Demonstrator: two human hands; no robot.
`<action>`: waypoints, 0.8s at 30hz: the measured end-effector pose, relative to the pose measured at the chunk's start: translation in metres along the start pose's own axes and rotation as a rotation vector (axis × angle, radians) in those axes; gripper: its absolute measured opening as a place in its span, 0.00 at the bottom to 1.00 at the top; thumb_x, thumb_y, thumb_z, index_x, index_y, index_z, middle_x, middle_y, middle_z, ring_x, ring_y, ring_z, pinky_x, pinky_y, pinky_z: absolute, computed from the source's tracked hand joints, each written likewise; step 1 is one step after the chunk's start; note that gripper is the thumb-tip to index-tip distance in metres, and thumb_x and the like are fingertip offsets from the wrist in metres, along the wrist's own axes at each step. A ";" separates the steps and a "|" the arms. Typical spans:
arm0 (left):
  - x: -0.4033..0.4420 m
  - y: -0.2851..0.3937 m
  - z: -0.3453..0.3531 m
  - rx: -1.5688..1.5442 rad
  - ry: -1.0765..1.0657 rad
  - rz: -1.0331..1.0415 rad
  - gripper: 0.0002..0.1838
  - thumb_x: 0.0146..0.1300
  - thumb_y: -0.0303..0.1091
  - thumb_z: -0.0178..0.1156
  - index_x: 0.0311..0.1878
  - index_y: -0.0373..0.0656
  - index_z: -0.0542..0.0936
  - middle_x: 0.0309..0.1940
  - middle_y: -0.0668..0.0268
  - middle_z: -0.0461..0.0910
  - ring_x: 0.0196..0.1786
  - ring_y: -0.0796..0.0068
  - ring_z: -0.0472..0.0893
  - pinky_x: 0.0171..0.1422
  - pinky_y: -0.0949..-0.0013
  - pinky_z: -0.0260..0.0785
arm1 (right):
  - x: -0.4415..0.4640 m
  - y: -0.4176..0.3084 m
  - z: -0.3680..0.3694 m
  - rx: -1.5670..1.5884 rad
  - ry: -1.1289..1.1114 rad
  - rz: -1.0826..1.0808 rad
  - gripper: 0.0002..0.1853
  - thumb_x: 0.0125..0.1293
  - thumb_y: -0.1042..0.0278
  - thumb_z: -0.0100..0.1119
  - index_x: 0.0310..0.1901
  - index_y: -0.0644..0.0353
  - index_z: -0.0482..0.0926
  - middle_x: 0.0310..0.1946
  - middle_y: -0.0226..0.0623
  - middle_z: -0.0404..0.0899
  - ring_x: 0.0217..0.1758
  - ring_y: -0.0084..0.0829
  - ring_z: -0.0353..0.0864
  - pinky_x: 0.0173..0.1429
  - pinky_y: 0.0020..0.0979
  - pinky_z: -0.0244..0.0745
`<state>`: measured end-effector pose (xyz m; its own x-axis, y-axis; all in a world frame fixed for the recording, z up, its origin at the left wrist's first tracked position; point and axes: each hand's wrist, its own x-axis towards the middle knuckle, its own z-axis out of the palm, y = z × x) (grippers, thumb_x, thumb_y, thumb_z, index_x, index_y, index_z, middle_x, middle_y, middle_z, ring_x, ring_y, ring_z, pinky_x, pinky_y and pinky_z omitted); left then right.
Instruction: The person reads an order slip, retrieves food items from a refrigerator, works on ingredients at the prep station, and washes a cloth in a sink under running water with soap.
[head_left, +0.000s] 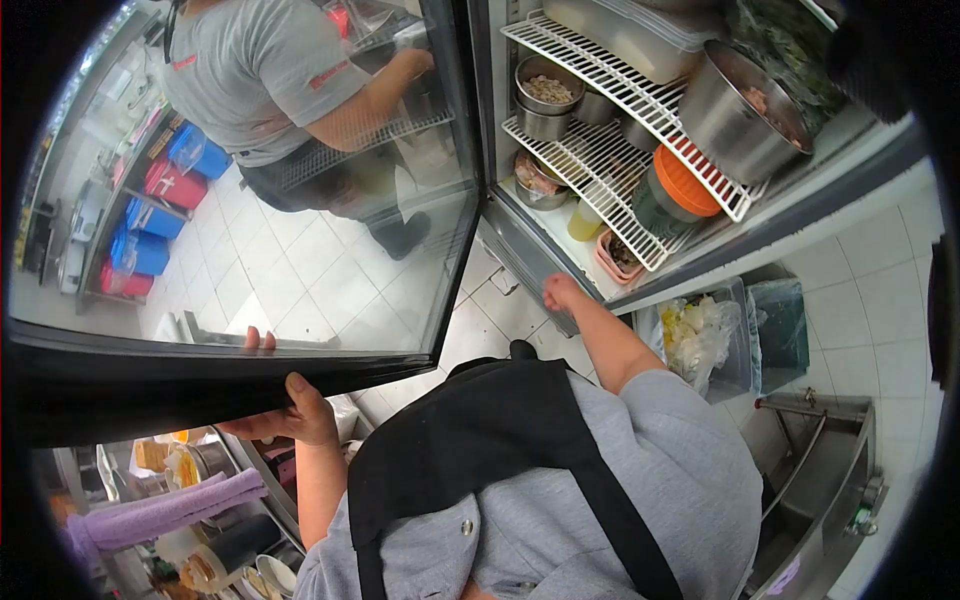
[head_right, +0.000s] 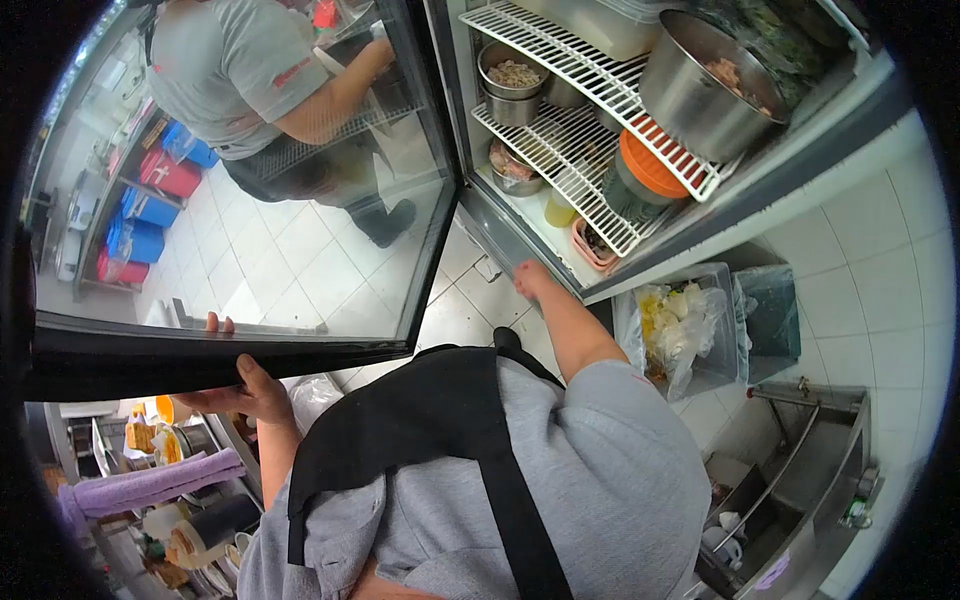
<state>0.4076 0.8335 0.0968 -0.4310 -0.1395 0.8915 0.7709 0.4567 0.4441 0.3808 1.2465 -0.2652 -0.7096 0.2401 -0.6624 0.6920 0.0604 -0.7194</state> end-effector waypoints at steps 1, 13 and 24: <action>-0.001 0.000 0.000 0.006 0.016 -0.006 0.45 0.61 0.28 0.54 0.71 0.70 0.37 0.67 0.50 0.49 0.59 0.44 0.72 0.61 0.47 0.72 | 0.011 -0.017 -0.002 0.066 0.043 -0.007 0.10 0.66 0.60 0.49 0.36 0.58 0.74 0.24 0.34 0.76 0.19 0.26 0.75 0.19 0.28 0.70; -0.061 -0.015 -0.008 0.272 0.065 -0.339 0.39 0.69 0.36 0.48 0.69 0.59 0.30 0.63 0.42 0.58 0.59 0.54 0.71 0.65 0.55 0.67 | 0.144 -0.156 -0.028 0.860 0.150 -0.020 0.19 0.69 0.45 0.41 0.41 0.52 0.73 0.28 0.31 0.76 0.27 0.29 0.74 0.35 0.34 0.73; -0.100 -0.001 0.005 0.748 -0.280 -0.939 0.33 0.70 0.41 0.51 0.68 0.33 0.49 0.59 0.41 0.65 0.60 0.53 0.69 0.66 0.63 0.58 | 0.172 -0.164 -0.031 0.922 0.352 0.048 0.14 0.69 0.54 0.42 0.40 0.54 0.73 0.25 0.33 0.76 0.21 0.27 0.72 0.28 0.29 0.71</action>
<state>0.4477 0.8511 0.0072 -0.8294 -0.5342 0.1633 -0.3105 0.6840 0.6601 0.1492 1.3080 -0.2545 -0.4997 0.5061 -0.7029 0.2388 -0.6996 -0.6735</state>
